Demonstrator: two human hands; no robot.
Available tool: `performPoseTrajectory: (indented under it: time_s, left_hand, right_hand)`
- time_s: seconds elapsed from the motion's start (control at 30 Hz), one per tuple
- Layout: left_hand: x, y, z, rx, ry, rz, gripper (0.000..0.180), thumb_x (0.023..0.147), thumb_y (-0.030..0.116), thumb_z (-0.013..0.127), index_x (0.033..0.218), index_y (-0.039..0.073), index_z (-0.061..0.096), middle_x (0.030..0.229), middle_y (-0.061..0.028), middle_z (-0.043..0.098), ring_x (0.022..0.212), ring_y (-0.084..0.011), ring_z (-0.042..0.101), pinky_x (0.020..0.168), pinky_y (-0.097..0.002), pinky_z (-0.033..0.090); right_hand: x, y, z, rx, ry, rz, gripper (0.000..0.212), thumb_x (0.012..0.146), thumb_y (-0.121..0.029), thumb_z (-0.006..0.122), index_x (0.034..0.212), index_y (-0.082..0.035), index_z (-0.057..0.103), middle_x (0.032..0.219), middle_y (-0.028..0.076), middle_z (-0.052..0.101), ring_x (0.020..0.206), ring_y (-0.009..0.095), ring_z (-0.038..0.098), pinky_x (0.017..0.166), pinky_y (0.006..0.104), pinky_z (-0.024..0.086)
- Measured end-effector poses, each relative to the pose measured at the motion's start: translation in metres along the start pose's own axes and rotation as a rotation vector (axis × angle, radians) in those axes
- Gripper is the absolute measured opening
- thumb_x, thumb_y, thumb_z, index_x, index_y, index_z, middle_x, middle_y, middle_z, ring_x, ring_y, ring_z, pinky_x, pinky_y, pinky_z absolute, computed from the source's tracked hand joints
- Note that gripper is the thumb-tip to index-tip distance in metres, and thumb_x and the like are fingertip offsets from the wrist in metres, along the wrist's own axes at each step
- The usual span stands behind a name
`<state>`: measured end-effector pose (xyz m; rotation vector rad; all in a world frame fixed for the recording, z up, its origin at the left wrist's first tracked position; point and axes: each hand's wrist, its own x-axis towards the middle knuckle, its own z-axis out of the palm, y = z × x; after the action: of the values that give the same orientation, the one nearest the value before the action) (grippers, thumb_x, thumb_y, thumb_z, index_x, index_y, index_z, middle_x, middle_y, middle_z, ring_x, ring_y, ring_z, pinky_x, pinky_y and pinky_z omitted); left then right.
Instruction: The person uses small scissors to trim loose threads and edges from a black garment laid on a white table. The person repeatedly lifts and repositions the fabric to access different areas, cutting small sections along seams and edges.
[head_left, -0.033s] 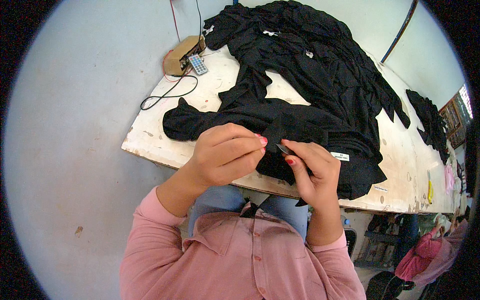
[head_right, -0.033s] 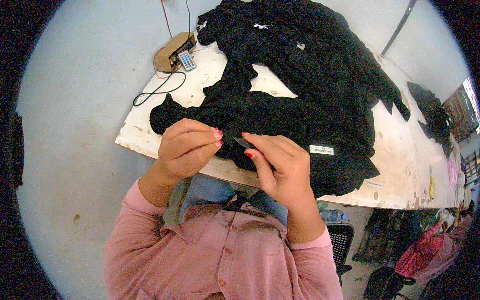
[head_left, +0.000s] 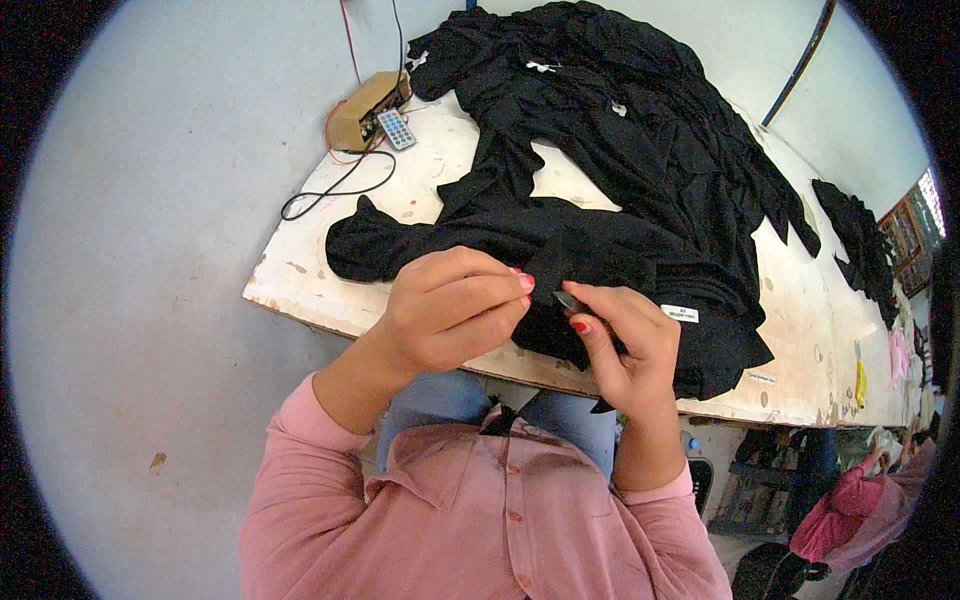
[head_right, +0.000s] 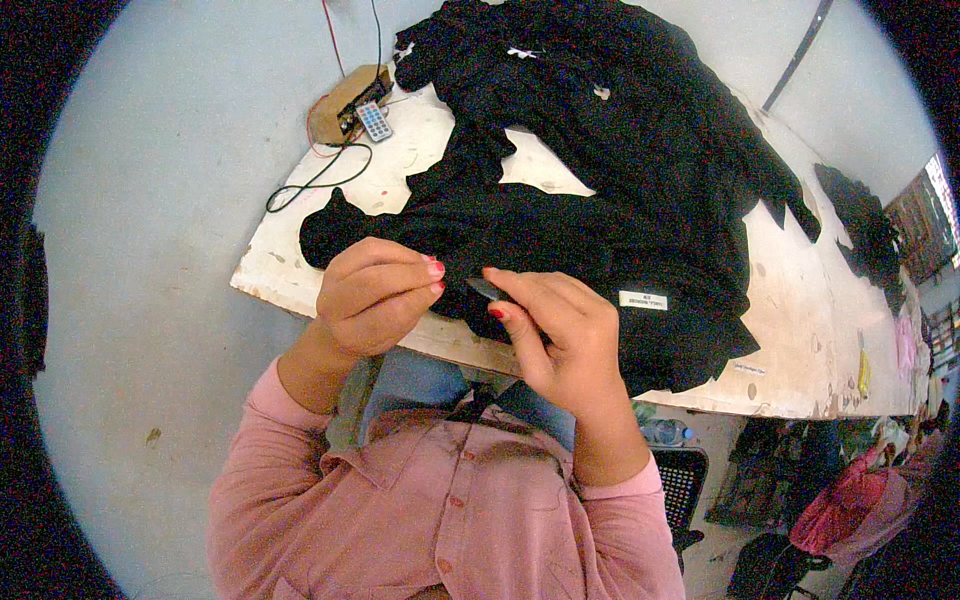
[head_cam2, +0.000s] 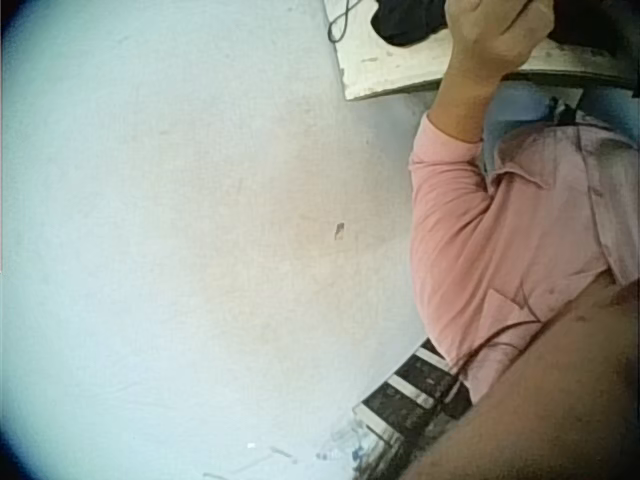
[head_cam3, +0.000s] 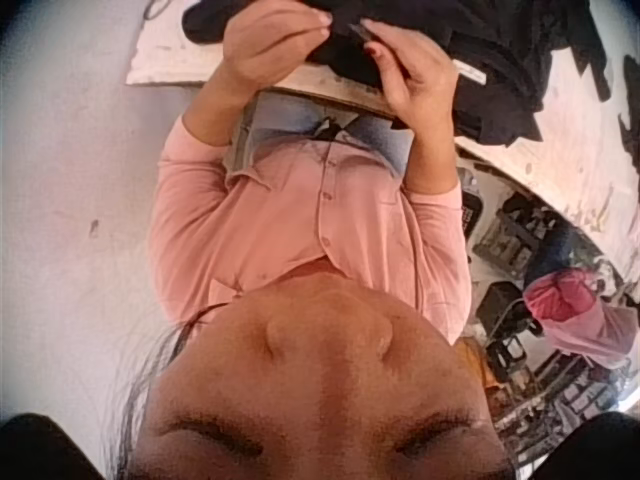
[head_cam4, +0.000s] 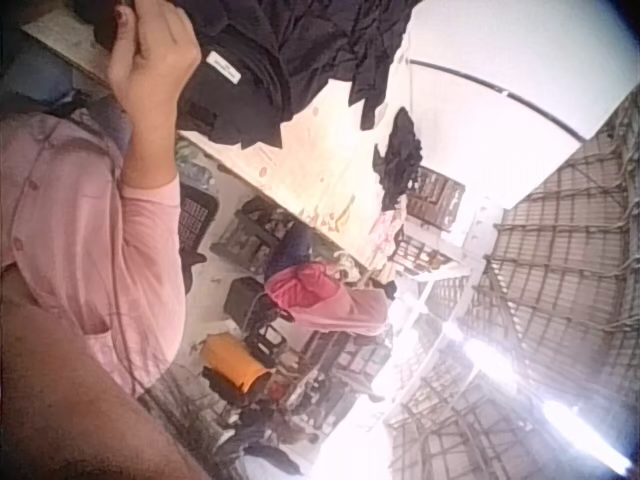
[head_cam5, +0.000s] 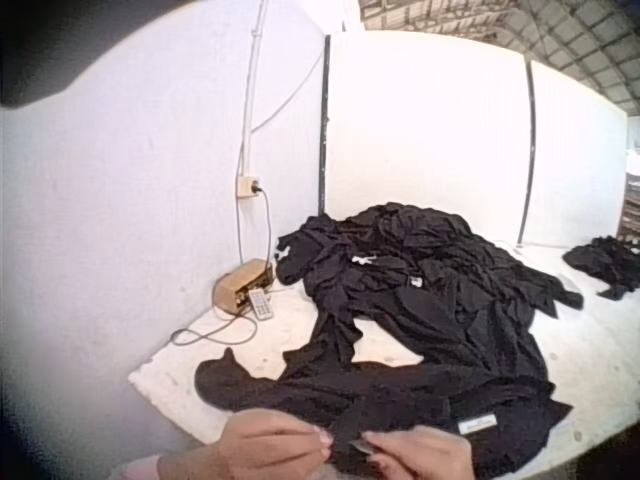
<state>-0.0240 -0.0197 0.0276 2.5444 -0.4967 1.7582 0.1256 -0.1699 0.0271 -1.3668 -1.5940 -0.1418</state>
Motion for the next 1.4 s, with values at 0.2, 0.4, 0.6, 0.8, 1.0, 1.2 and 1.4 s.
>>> performPoseTrajectory:
  time_s: [0.2, 0.4, 0.6, 0.8, 1.0, 1.2, 1.4]
  left_hand:
    - [-0.003, -0.004, 0.004, -0.024, 0.021, -0.030, 0.015, 0.062, 0.004, 0.070, 0.074, 0.000, 0.063, 0.084, -0.0095, 0.064, 0.073, -0.0219, 0.064, 0.059, -0.0275, 0.054]
    - [-0.005, 0.003, 0.018, -0.253, 0.011, -0.399, 0.016, 0.071, 0.005, 0.073, 0.081, 0.001, 0.060, 0.080, -0.0085, 0.062, 0.071, -0.0208, 0.064, 0.062, -0.0236, 0.050]
    - [-0.011, 0.013, 0.018, -0.526, -0.436, -1.064, 0.023, 0.080, 0.008, 0.071, 0.096, 0.001, 0.056, 0.077, -0.0065, 0.061, 0.057, -0.0067, 0.054, 0.051, -0.0239, 0.045]
    - [-0.053, -0.023, 0.011, -0.312, -0.511, -1.034, 0.036, 0.075, 0.016, 0.076, 0.103, 0.004, 0.057, 0.085, -0.0092, 0.063, 0.074, -0.0129, 0.061, 0.068, -0.0264, 0.050]
    - [-0.020, 0.026, 0.041, -0.185, -0.332, -0.967, 0.045, 0.067, 0.010, 0.075, 0.107, 0.007, 0.053, 0.101, -0.0165, 0.061, 0.097, -0.0338, 0.061, 0.084, -0.0372, 0.049]
    - [-0.069, -0.025, 0.007, 0.270, 0.027, -0.884, 0.033, 0.058, -0.013, 0.052, 0.086, 0.003, 0.060, 0.088, -0.0128, 0.060, 0.083, -0.0282, 0.061, 0.074, -0.0322, 0.049]
    - [-0.035, -0.020, -0.062, -0.963, 0.456, -1.310, 0.030, 0.076, -0.010, 0.046, 0.104, 0.001, 0.054, 0.100, -0.0093, 0.062, 0.089, -0.0140, 0.060, 0.081, -0.0265, 0.049]
  right_hand:
    - [0.002, 0.008, 0.002, -0.039, 0.088, 0.016, 0.024, 0.078, -0.005, 0.069, 0.102, -0.003, 0.068, 0.090, 0.015, 0.068, 0.076, 0.027, 0.066, 0.067, 0.0317, 0.052]
    - [0.010, 0.017, 0.013, 0.215, 0.028, 0.058, 0.036, 0.072, -0.013, 0.078, 0.104, -0.004, 0.066, 0.092, 0.010, 0.068, 0.082, 0.020, 0.065, 0.069, 0.0286, 0.050]
    - [-0.002, 0.026, 0.016, 0.587, 0.338, 0.410, 0.008, 0.090, -0.012, 0.064, 0.091, -0.004, 0.062, 0.085, -0.003, 0.060, 0.080, 0.006, 0.051, 0.072, 0.0215, 0.041]
    - [-0.004, 0.042, -0.013, 0.683, 0.634, 0.449, 0.014, 0.093, -0.015, 0.061, 0.101, -0.004, 0.059, 0.090, -0.002, 0.057, 0.083, 0.006, 0.048, 0.077, 0.0206, 0.038]
    - [-0.006, 0.027, -0.010, 0.493, 0.635, 0.225, 0.017, 0.093, -0.014, 0.060, 0.106, -0.003, 0.058, 0.096, 0.001, 0.057, 0.090, 0.010, 0.050, 0.084, 0.0230, 0.038]
    - [-0.019, 0.039, -0.070, 0.713, 0.960, 0.306, 0.021, 0.093, -0.016, 0.059, 0.108, -0.003, 0.057, 0.102, 0.009, 0.062, 0.090, 0.019, 0.060, 0.080, 0.0317, 0.049]
    - [-0.036, 0.066, -0.100, 0.564, 1.040, 0.335, 0.026, 0.094, -0.023, 0.059, 0.108, -0.002, 0.055, 0.097, 0.011, 0.064, 0.084, 0.020, 0.063, 0.071, 0.0318, 0.053]
